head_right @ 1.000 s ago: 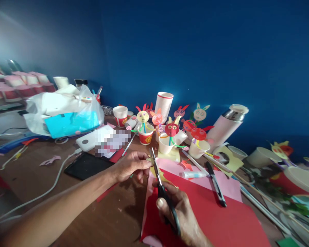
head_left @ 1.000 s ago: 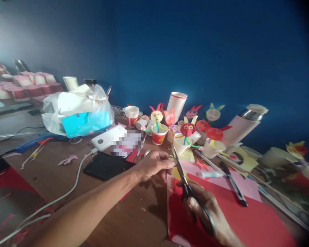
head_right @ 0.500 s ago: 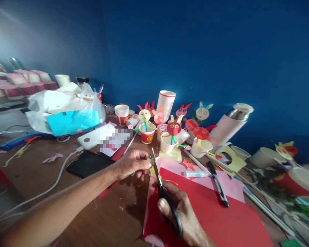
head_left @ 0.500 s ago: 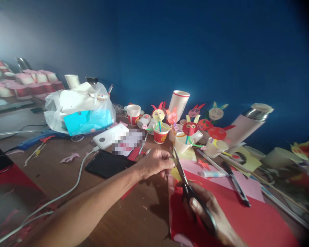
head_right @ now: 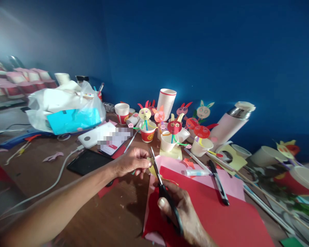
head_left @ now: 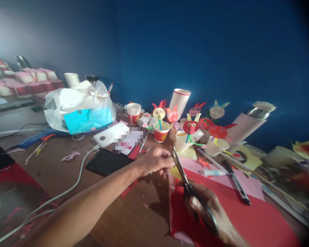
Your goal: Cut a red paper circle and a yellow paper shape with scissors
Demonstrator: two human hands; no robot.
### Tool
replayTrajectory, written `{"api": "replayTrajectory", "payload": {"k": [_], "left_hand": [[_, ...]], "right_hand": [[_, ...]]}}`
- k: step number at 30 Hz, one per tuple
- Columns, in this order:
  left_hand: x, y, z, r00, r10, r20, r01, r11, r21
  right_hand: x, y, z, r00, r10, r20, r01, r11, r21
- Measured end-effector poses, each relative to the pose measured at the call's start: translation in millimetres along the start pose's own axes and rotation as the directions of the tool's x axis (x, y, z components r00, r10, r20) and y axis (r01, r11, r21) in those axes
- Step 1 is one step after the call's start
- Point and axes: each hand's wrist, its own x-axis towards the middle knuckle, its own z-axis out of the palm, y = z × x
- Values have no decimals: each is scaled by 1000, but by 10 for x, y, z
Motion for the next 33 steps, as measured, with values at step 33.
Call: {"api": "replayTrajectory", "payload": {"k": [33], "left_hand": [[26, -147, 66, 996, 80, -30, -83, 991, -102]], "right_hand": [[17, -1, 3, 999, -24, -22, 24, 1000, 7]]}}
